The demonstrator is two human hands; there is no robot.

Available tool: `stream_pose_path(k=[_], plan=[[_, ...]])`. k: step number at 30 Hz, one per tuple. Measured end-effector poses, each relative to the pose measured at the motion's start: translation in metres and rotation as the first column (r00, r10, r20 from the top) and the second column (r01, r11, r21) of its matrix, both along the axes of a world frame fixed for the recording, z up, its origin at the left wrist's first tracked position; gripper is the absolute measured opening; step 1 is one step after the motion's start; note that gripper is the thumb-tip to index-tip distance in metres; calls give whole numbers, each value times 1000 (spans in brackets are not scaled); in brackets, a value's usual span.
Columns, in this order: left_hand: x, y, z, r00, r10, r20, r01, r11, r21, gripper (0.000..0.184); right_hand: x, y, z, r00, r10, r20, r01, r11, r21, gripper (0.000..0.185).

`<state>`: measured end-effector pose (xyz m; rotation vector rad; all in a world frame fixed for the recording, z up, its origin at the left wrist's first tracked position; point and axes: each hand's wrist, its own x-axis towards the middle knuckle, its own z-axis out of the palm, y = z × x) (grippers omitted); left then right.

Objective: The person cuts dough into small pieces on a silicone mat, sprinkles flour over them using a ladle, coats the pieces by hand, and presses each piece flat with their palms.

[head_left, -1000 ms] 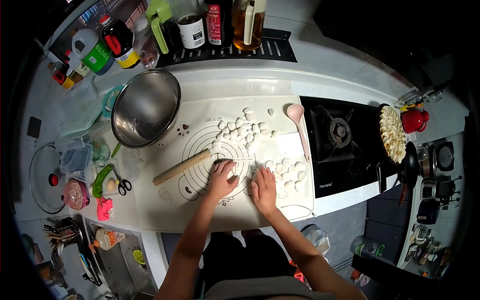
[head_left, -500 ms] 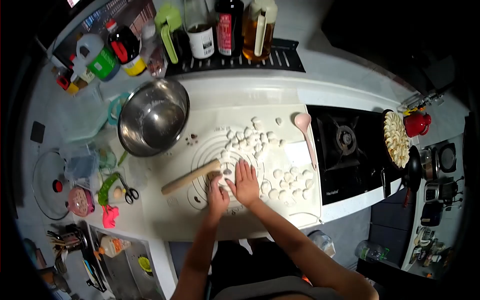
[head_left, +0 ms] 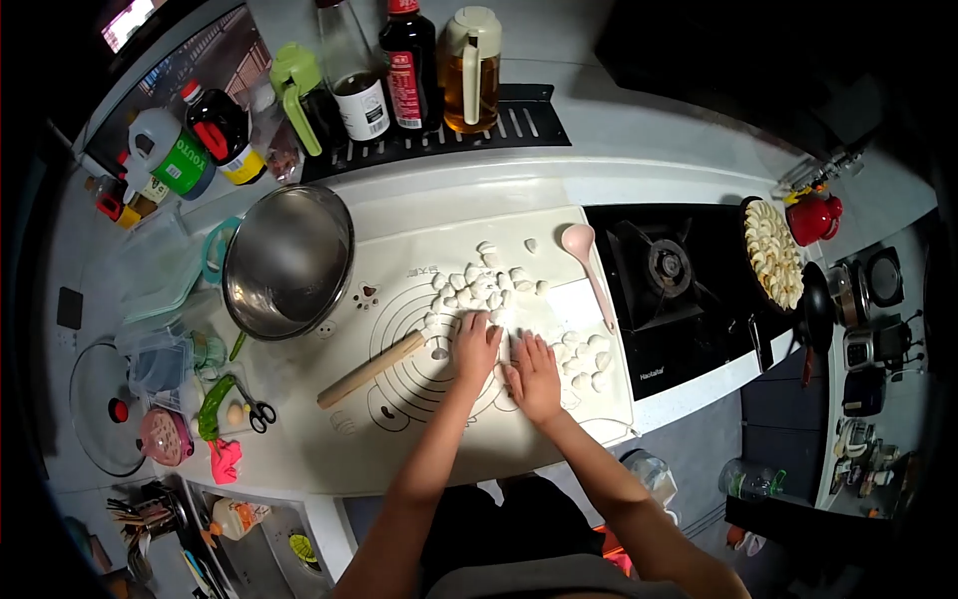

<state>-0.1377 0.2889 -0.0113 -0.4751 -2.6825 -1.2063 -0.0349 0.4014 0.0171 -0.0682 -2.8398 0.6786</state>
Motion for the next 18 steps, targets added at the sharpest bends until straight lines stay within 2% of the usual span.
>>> stream_pose_path(k=[4, 6, 9, 12, 15, 16, 18], plan=[[-11, 12, 1, 999, -32, -25, 30, 997, -66, 27, 15, 8, -1, 992, -127, -17, 125, 988, -94, 45], [-3, -3, 2, 992, -126, 25, 126, 992, -18, 27, 23, 6, 1, 989, -145, -26, 140, 981, -131, 43], [16, -38, 0, 977, -203, -63, 206, 978, 39, 29, 30, 0, 4, 991, -131, -34, 123, 976, -181, 40], [35, -55, 2, 985, -163, 63, 149, 973, 177, 27, 29, -7, 8, 996, -83, -45, 71, 972, -226, 38], [38, -43, 9, 996, -64, -67, 69, 995, 71, 25, 22, -20, 7, 993, -78, -88, 54, 968, -247, 35], [38, -41, -1, 997, -53, -57, 54, 999, 5, 29, 18, -24, 6, 992, -76, -98, 49, 966, -255, 35], [37, -41, -9, 998, -37, -45, 37, 999, -11, 33, 13, -30, 5, 992, -73, -107, 42, 961, -272, 35]])
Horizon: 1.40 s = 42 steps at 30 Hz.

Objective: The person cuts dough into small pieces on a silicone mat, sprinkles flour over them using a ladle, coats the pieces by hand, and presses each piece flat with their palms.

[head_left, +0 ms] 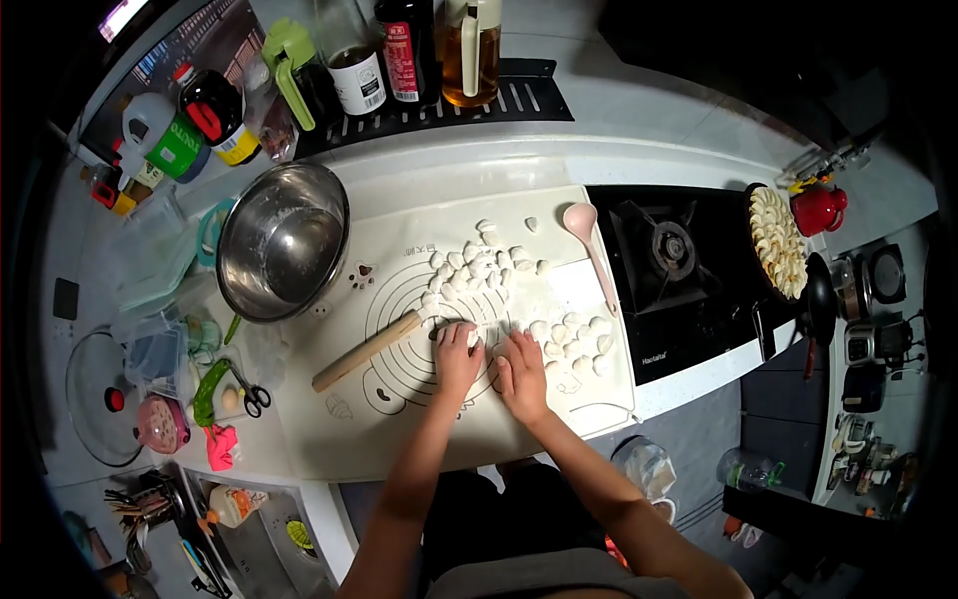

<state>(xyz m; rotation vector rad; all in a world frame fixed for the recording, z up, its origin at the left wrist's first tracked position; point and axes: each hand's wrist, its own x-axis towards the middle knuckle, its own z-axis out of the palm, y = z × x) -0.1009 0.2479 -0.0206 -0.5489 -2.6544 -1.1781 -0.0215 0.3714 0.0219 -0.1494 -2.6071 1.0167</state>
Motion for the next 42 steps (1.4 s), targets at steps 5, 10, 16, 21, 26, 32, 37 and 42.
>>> stream_pose_path(k=[5, 10, 16, 21, 26, 32, 37, 42], plan=[[21, -23, 4, 979, -73, 191, 37, 982, 185, 53, -18, -20, -1, 998, 59, -10, -59, 998, -24, 39], [35, -61, -3, 995, 69, 78, -89, 952, 293, 51, -51, -59, -30, 988, 118, 98, -138, 962, 234, 64], [31, -72, 3, 986, 168, -12, -164, 973, 164, 40, -63, -68, -41, 963, 180, 199, -242, 901, 359, 80], [24, -41, 15, 999, 5, 47, -11, 992, 125, 34, -47, -34, -39, 911, 101, 400, -303, 820, 485, 64], [13, -7, 3, 990, -45, -132, 50, 998, 34, 27, -22, 26, -33, 984, 40, 174, -104, 921, 375, 66], [-60, 2, 12, 983, 185, -18, -185, 982, -47, 48, -6, 33, -9, 989, -34, 145, 2, 977, 213, 52], [-30, -8, 1, 997, 40, 60, -40, 999, -12, 48, 3, 14, -3, 994, -31, 101, 19, 994, 109, 45], [25, -27, 7, 975, -191, 114, 186, 981, 50, 54, 5, 1, 2, 996, 23, 82, -26, 999, 44, 42]])
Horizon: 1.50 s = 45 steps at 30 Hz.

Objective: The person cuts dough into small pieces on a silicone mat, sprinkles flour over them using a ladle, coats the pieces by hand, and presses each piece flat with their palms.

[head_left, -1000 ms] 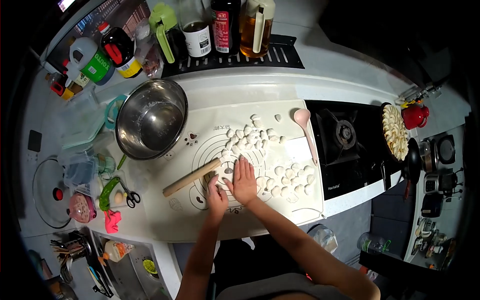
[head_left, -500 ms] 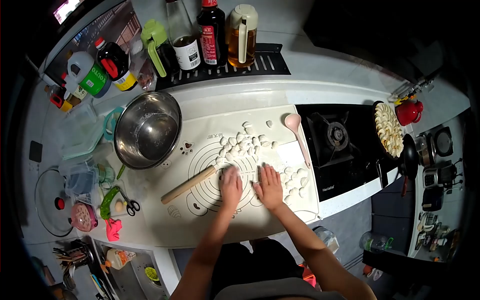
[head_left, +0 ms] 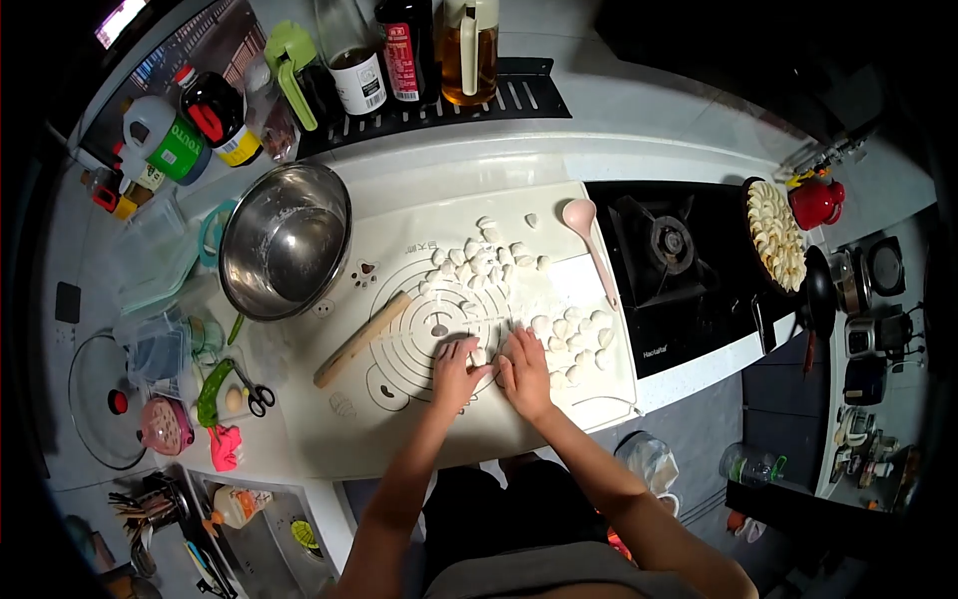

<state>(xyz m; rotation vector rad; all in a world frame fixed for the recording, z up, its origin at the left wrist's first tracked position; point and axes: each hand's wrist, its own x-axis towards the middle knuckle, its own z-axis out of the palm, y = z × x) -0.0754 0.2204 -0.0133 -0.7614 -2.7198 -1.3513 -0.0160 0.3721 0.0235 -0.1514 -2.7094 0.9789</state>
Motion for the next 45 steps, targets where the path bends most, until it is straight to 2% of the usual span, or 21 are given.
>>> stream_pose_path(k=[4, 8, 9, 12, 13, 14, 16, 19, 22, 23, 24, 26, 27, 30, 31, 36, 37, 40, 41, 44, 45], plan=[[2, -1, -7, 1000, 11, -2, -11, 1000, 16, 48, -8, -12, -9, 1000, 13, -21, -13, 1000, -9, 42], [7, 1, 8, 997, 71, -24, -71, 997, 20, 56, -21, -24, -10, 999, 51, -17, -51, 998, -34, 42], [8, -5, 8, 999, 51, 6, -51, 997, 65, 63, -24, -29, -13, 997, 72, 29, -71, 997, -21, 50], [21, -31, 12, 973, 160, 168, -190, 965, 181, 61, -37, -61, -23, 997, -79, -21, 82, 960, 269, 64], [20, -41, 8, 981, 194, -5, -192, 974, 117, 58, -42, -65, -31, 996, -80, 38, 63, 941, 331, 79], [23, -46, 4, 962, 264, -63, -253, 956, 149, 54, -46, -68, -37, 985, -93, 145, 41, 946, 322, 83], [21, -53, 4, 946, 303, -112, -286, 947, 145, 51, -50, -66, -43, 984, -57, 167, -6, 935, 355, 85], [23, -49, 4, 938, 339, 66, -345, 919, 190, 41, -52, -64, -43, 980, -36, 198, -34, 940, 341, 83], [5, -34, 4, 961, 270, 62, -277, 944, 178, 35, -48, -54, -38, 978, 67, 196, -133, 928, 348, 81], [-3, -27, 4, 971, 237, 37, -239, 948, 209, 30, -41, -47, -40, 993, 115, 29, -119, 947, 297, 70], [-14, -21, -10, 970, 239, -44, -232, 965, 119, 32, -36, -42, -38, 983, 181, 22, -179, 936, 302, 65], [-37, -4, 5, 974, 196, -114, -192, 980, 51, 35, -22, -33, -29, 949, 316, 19, -306, 899, 313, 58], [-45, 1, 6, 979, 181, -93, -180, 983, 24, 36, -17, -33, -22, 959, 277, -60, -257, 938, 231, 46], [-58, 6, 7, 990, 129, -52, -131, 991, -35, 36, -10, -7, -27, 981, 196, -10, -179, 915, 363, 41], [-59, 4, 7, 993, 103, -51, -105, 994, -37, 35, -12, -2, -27, 989, 141, -40, -121, 939, 322, 35], [-38, -20, 5, 986, -167, 18, 167, 986, -2, 36, -19, 13, -17, 995, 51, -86, -29, 969, 245, 37], [-32, -22, 7, 988, -155, 16, 155, 988, 27, 41, -18, 12, -15, 995, 44, -91, -23, 975, 222, 37], [-22, -12, 9, 999, 37, 33, -38, 998, 46, 51, -17, 2, -13, 994, 36, -107, -18, 986, 167, 36], [-23, -11, 1, 1000, 24, 17, -24, 1000, -10, 58, -16, -4, -12, 994, 35, -103, -19, 988, 152, 36], [-20, -8, -15, 1000, -2, 24, 1, 999, 52, 47, -19, -18, -8, 994, 28, -103, -19, 997, 81, 40], [-16, -9, -13, 999, -3, 43, 1, 999, 40, 52, -22, -23, -10, 992, 12, -122, -6, 999, 46, 41]])
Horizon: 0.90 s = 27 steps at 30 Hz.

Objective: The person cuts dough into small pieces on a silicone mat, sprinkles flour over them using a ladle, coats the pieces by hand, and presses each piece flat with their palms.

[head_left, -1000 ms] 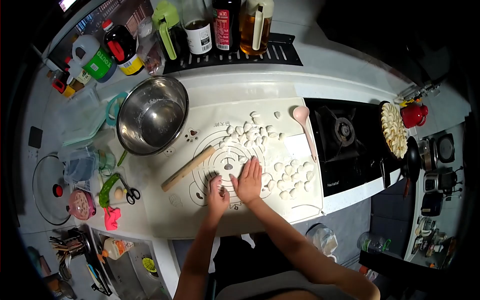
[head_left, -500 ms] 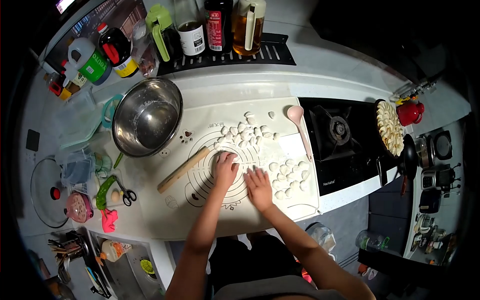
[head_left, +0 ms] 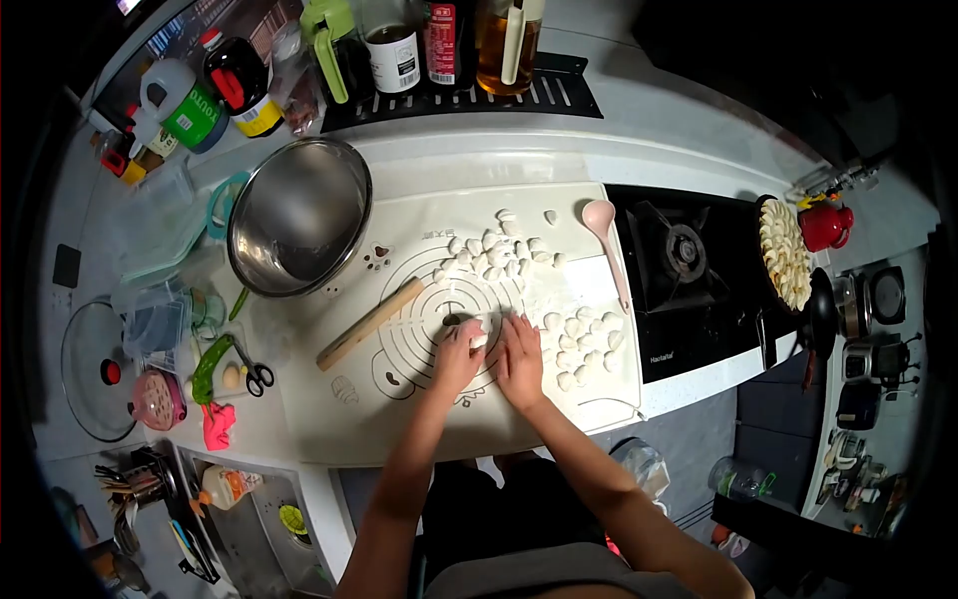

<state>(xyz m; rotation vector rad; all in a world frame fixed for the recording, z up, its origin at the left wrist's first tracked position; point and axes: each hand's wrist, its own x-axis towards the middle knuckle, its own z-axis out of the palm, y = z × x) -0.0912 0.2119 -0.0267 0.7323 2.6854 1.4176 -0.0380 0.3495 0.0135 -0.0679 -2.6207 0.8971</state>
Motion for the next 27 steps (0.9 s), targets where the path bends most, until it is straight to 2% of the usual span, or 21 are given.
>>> stream_pose_path(k=[3, 4, 5, 6, 7, 8, 9, 11, 14, 15, 17, 18, 19, 20, 22, 23, 24, 25, 27], plan=[[14, -4, 11, 997, 70, 11, -71, 994, 81, 59, -11, -17, -6, 1000, 18, 4, -18, 999, -40, 46], [19, -7, 14, 993, 113, 30, -115, 990, 76, 64, -18, -28, -10, 1000, 5, 11, -5, 1000, 11, 48], [24, -14, 16, 988, 147, 45, -152, 971, 183, 58, -25, -39, -14, 1000, -7, 16, 6, 998, 62, 50], [33, -27, 7, 965, 258, 45, -262, 945, 195, 57, -33, -47, -15, 998, -2, 70, -7, 992, 127, 60], [34, -40, 2, 928, 372, 35, -371, 905, 211, 56, -42, -58, -24, 984, 12, 175, -60, 960, 273, 73], [36, -47, -5, 899, 438, -6, -428, 882, 198, 52, -40, -58, -31, 980, 41, 194, -99, 949, 300, 77], [36, -51, -2, 885, 465, 23, -459, 864, 206, 52, -42, -57, -30, 975, 69, 213, -138, 935, 328, 81], [36, -52, 1, 869, 494, -17, -481, 853, 205, 45, -40, -55, -29, 955, 112, 275, -196, 934, 298, 81], [28, -48, 21, 922, 377, -89, -376, 926, 30, 36, -43, -48, -34, 943, 133, 306, -239, 910, 339, 78], [28, -42, 23, 945, 317, 79, -323, 943, 78, 36, -39, -45, -35, 939, 133, 318, -250, 898, 362, 77], [24, -24, 20, 975, 161, -156, -176, 980, -90, 41, -28, -32, -37, 935, 89, 344, -237, 877, 418, 72], [27, -11, 15, 992, 80, -99, -102, 966, -239, 50, -22, -22, -39, 940, 67, 336, -227, 856, 465, 70], [33, 1, 15, 992, 25, -123, -56, 963, -262, 55, -17, -10, -40, 945, 43, 324, -214, 831, 513, 69], [34, 12, 15, 994, -31, -102, 3, 966, -257, 57, -12, 6, -39, 975, 149, 164, -188, 948, 258, 61], [30, 28, 18, 985, -164, -48, 143, 945, -295, 63, -8, 36, -22, 991, 111, 75, -120, 984, 134, 55], [29, 35, 17, 979, -194, -60, 173, 952, -254, 63, -8, 46, -11, 995, 94, 31, -96, 993, 70, 53], [26, 39, 18, 982, -176, -72, 155, 961, -231, 61, -14, 54, 5, 998, 25, -55, -22, 998, 55, 45], [22, 41, 18, 984, -156, -86, 135, 968, -209, 60, -20, 64, 4, 998, -40, -40, 40, 999, 12, 45], [10, 42, 13, 976, -22, -215, 4, 996, -84, 40, -47, 80, -8, 985, -167, -43, 166, 986, -26, 44]])
